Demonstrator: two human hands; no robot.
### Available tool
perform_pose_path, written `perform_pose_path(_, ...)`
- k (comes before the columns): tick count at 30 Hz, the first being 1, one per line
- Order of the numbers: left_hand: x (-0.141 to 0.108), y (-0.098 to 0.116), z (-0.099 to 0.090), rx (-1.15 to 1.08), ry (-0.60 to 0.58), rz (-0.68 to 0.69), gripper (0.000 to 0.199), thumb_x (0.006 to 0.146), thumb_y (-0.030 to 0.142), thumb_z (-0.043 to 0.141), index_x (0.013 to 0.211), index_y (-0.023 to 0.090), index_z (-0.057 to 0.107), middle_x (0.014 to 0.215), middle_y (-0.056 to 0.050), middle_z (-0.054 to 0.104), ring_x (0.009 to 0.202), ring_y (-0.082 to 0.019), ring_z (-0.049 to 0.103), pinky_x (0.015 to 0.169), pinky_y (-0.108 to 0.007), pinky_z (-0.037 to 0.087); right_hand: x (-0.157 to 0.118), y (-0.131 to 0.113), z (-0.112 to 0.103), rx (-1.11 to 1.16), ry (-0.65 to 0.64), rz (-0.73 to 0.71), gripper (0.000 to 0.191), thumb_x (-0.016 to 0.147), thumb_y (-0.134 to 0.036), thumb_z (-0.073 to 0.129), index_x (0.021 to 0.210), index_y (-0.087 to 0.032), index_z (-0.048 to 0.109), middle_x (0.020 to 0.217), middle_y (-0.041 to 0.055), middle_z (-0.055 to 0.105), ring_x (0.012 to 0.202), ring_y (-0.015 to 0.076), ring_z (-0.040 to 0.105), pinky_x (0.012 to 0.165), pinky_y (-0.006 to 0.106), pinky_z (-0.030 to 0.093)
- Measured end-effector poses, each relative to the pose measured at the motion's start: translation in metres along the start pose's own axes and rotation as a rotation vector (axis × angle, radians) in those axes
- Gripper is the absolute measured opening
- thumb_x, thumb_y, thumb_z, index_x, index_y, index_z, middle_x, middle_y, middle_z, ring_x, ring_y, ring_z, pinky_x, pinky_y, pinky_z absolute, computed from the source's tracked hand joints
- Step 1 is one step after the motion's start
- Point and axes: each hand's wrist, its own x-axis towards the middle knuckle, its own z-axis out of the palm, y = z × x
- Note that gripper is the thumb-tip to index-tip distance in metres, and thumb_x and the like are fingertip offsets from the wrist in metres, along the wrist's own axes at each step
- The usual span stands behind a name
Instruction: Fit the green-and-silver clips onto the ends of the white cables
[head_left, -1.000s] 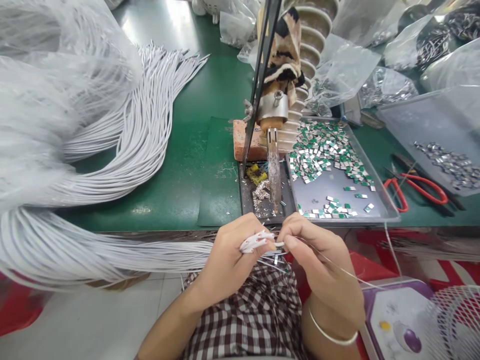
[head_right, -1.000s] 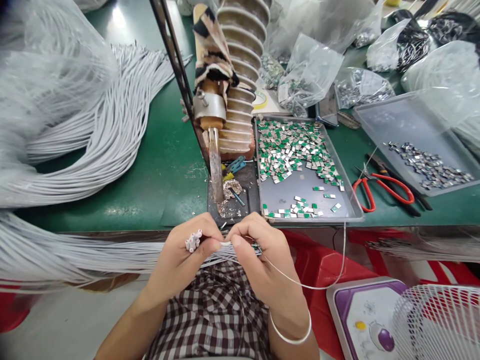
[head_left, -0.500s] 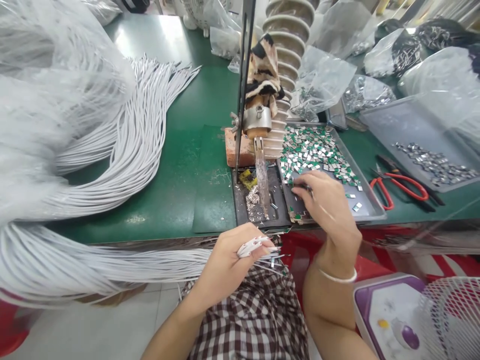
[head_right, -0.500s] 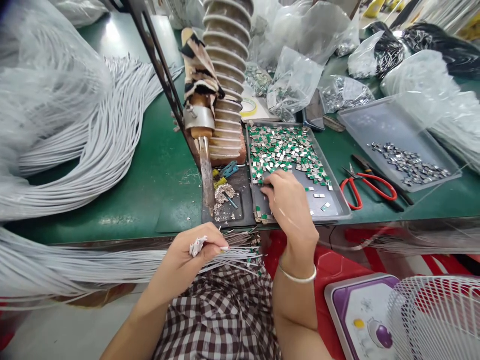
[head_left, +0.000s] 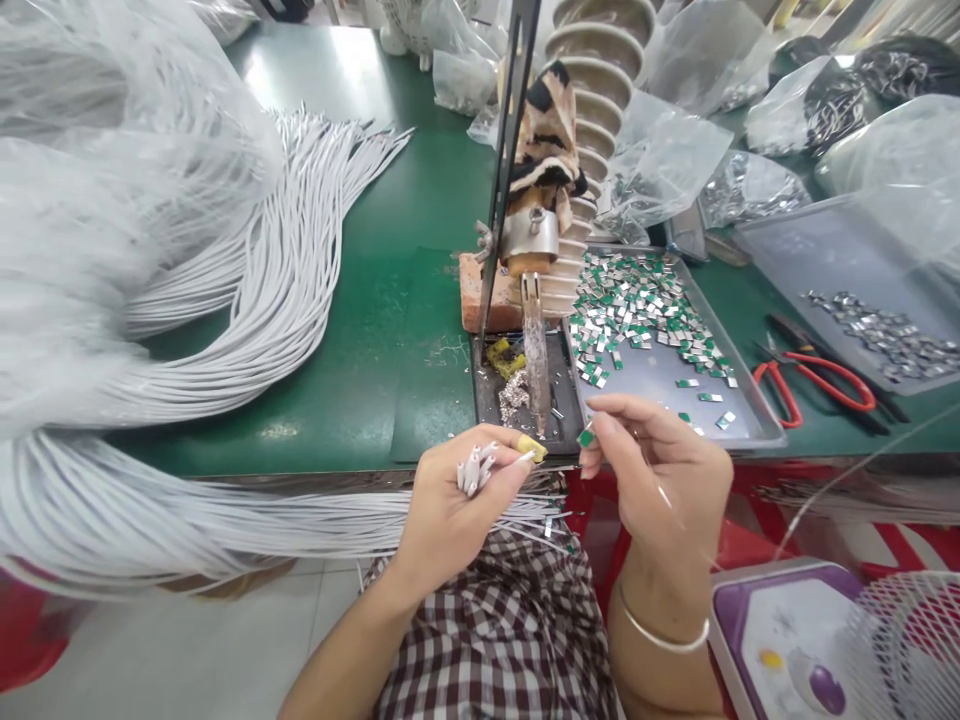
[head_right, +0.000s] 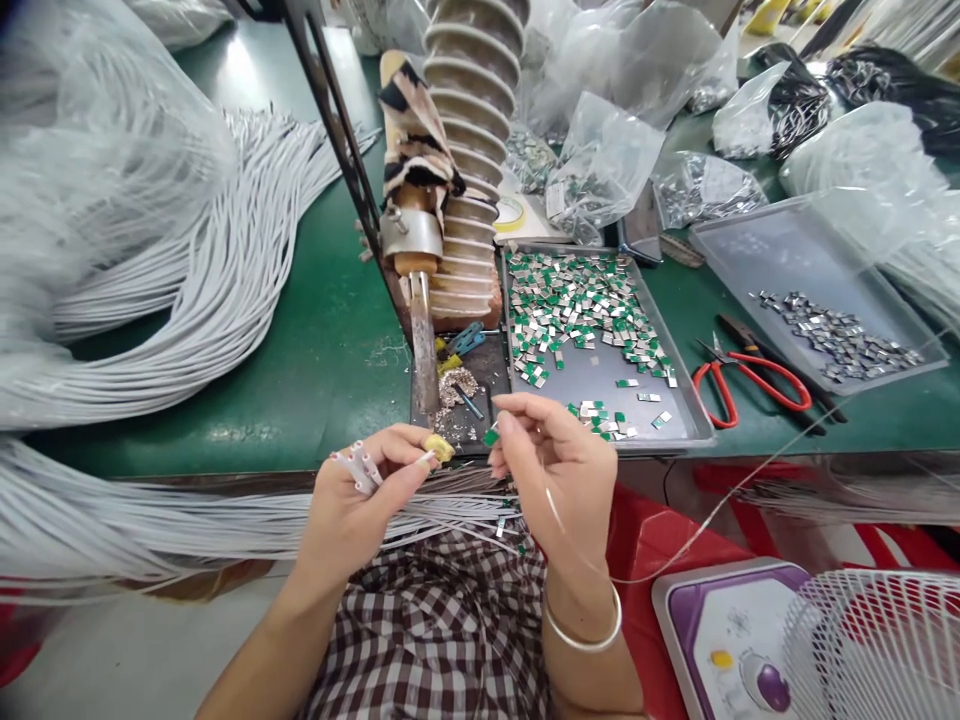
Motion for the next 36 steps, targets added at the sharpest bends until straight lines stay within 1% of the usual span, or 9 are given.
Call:
perform_pose_path(5,0.004,0.005,0.002,0.021,0.023,-0.006,0.02,0.087,0.011,0.06,0.069,0.018,0.068,0.088,0.0,0.078,0.076,-0.011,0.07,0.071,-0.019,0.051,-0.019,-0.002,0.014,0.008,0.043,-0.068,0.016,0.082,-0.014,0.073,0.09,-0.027,0.072,0.068,-0.0078,0.07,0.055,0.005,0.067,0.056,0.012,0.055)
perform_pose_path(9,0.004,0.006,0.002,0.035,0.039,-0.005,0.021,0.088,0.013,0.06,0.07,0.017,0.069,0.09,-0.002,0.079,0.075,-0.012,0.071,0.071,-0.02,0.052,-0.024,0.003,0.017,-0.158,0.061,-0.16,0.009,0.081,-0.017,0.074,0.084,-0.025,0.072,0.072,-0.0057,0.072,0.06,0.007,0.068,0.062,0.017,0.057)
perform_pose_path(14,0.006,0.008,0.003,0.047,0.057,0.007,0.02,0.085,0.011,0.06,0.069,0.017,0.07,0.088,-0.003,0.079,0.074,-0.014,0.071,0.069,-0.022,0.053,-0.028,0.004,0.022,-0.086,0.06,-0.124,0.011,0.086,-0.017,0.069,0.094,-0.023,0.073,0.069,-0.0028,0.071,0.054,0.01,0.067,0.053,0.02,0.058)
perform_pose_path(18,0.007,0.01,0.005,0.018,0.081,0.018,0.019,0.081,0.008,0.061,0.066,0.017,0.069,0.083,-0.003,0.079,0.071,-0.014,0.07,0.066,-0.022,0.054,-0.031,0.004,0.027,-0.087,0.1,-0.128,0.008,0.084,-0.018,0.07,0.09,-0.023,0.072,0.07,-0.0018,0.073,0.055,0.0118,0.069,0.053,0.021,0.059)
perform_pose_path(23,0.006,0.012,0.005,0.026,0.081,-0.001,0.02,0.082,0.008,0.059,0.067,0.017,0.068,0.084,-0.002,0.078,0.07,-0.012,0.069,0.066,-0.02,0.053,-0.036,0.004,0.029,-0.09,0.105,-0.137,0.011,0.085,-0.017,0.07,0.094,-0.023,0.071,0.075,-0.0021,0.074,0.057,0.0106,0.069,0.056,0.021,0.058)
perform_pose_path(26,0.007,0.013,0.005,0.043,0.09,0.007,0.019,0.082,0.009,0.06,0.066,0.018,0.066,0.084,0.0,0.078,0.07,-0.012,0.068,0.067,-0.02,0.052,-0.036,0.005,0.028,-0.098,0.13,-0.15,0.008,0.088,-0.017,0.065,0.093,-0.022,0.068,0.067,-0.0044,0.069,0.053,0.0085,0.064,0.051,0.02,0.053)
perform_pose_path(30,0.008,0.017,0.004,0.07,0.098,0.007,0.018,0.082,0.011,0.06,0.067,0.018,0.067,0.082,0.0,0.077,0.067,-0.012,0.066,0.064,-0.021,0.05,-0.03,0.007,0.027,-0.177,0.254,-0.345,0.01,0.088,-0.013,0.063,0.088,-0.022,0.068,0.072,-0.0023,0.07,0.062,0.0113,0.067,0.059,0.025,0.057)
perform_pose_path(32,0.009,0.02,0.003,0.079,0.099,0.001,0.017,0.083,0.012,0.06,0.068,0.018,0.067,0.079,0.0,0.076,0.064,-0.012,0.064,0.061,-0.021,0.049,-0.027,0.007,0.028,-0.198,0.285,-0.423,0.019,0.091,-0.01,0.058,0.099,-0.022,0.069,0.082,0.0003,0.074,0.072,0.0147,0.073,0.067,0.029,0.062)
perform_pose_path(36,0.01,0.023,0.004,0.094,0.085,0.004,0.017,0.084,0.014,0.059,0.069,0.018,0.067,0.076,-0.001,0.075,0.065,-0.013,0.065,0.06,-0.022,0.048,-0.026,0.003,0.027,-0.228,0.275,-0.503,0.028,0.092,-0.007,0.054,0.112,-0.023,0.066,0.088,0.0009,0.076,0.076,0.0165,0.075,0.067,0.03,0.065)
